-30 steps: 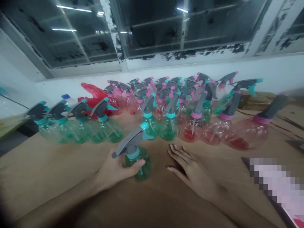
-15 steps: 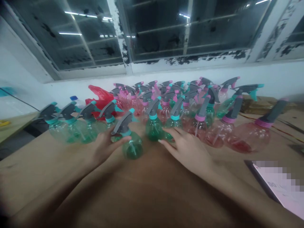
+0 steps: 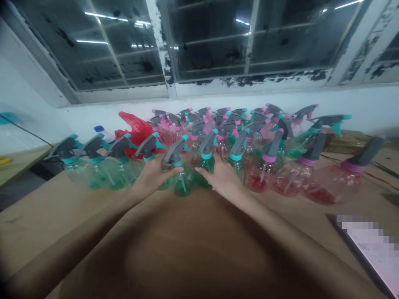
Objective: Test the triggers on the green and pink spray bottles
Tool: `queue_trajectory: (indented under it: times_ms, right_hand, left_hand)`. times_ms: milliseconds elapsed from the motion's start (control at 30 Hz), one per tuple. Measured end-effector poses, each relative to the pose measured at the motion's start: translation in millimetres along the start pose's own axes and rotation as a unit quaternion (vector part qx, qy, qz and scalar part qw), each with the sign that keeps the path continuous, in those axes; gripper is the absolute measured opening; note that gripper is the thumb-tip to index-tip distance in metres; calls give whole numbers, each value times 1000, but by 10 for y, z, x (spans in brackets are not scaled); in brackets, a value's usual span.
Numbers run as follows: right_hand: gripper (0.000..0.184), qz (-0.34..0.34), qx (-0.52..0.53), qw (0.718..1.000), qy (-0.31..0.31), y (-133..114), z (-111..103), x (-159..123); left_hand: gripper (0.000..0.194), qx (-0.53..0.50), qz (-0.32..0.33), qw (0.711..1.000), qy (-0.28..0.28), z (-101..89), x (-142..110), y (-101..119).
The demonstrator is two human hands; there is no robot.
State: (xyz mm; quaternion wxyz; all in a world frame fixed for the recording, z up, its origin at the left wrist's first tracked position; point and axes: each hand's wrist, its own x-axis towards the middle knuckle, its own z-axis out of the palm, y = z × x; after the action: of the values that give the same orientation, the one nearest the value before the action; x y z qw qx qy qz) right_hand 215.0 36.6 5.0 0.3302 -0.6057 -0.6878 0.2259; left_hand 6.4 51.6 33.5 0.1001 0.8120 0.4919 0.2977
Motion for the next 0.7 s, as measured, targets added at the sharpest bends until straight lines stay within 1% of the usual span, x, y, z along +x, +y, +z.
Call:
queue_trajectory:
  times_ms: [100, 200, 267, 400, 500, 600, 700]
  right_hand:
    - [87, 17, 32, 999, 1, -5, 56, 62]
    - [85, 34, 42, 999, 3, -14, 74, 116]
    - [82, 44, 37, 998, 4, -23, 71, 149]
    - [70, 56, 15, 998, -11, -30, 44, 198]
    - [64, 52, -3, 998, -31, -21, 8, 208]
    - [64, 37, -20, 998, -50, -12, -38, 175]
    - [65, 19, -30, 997, -66, -6, -73, 106]
  left_hand:
    - [39, -4, 2, 1000, -5, 19, 43, -25]
    - [43, 4, -1, 1000, -2, 35, 76, -49]
    - [43, 11, -4, 1000, 1, 40, 101, -66]
    - [35, 24, -14, 1000, 3, 34, 152, -99]
    - [33, 31, -22, 999, -1, 24, 174, -108]
    - [32, 36, -28, 999, -2, 25, 171, -95]
    - [40, 41, -36, 998, 7, 31, 117, -52]
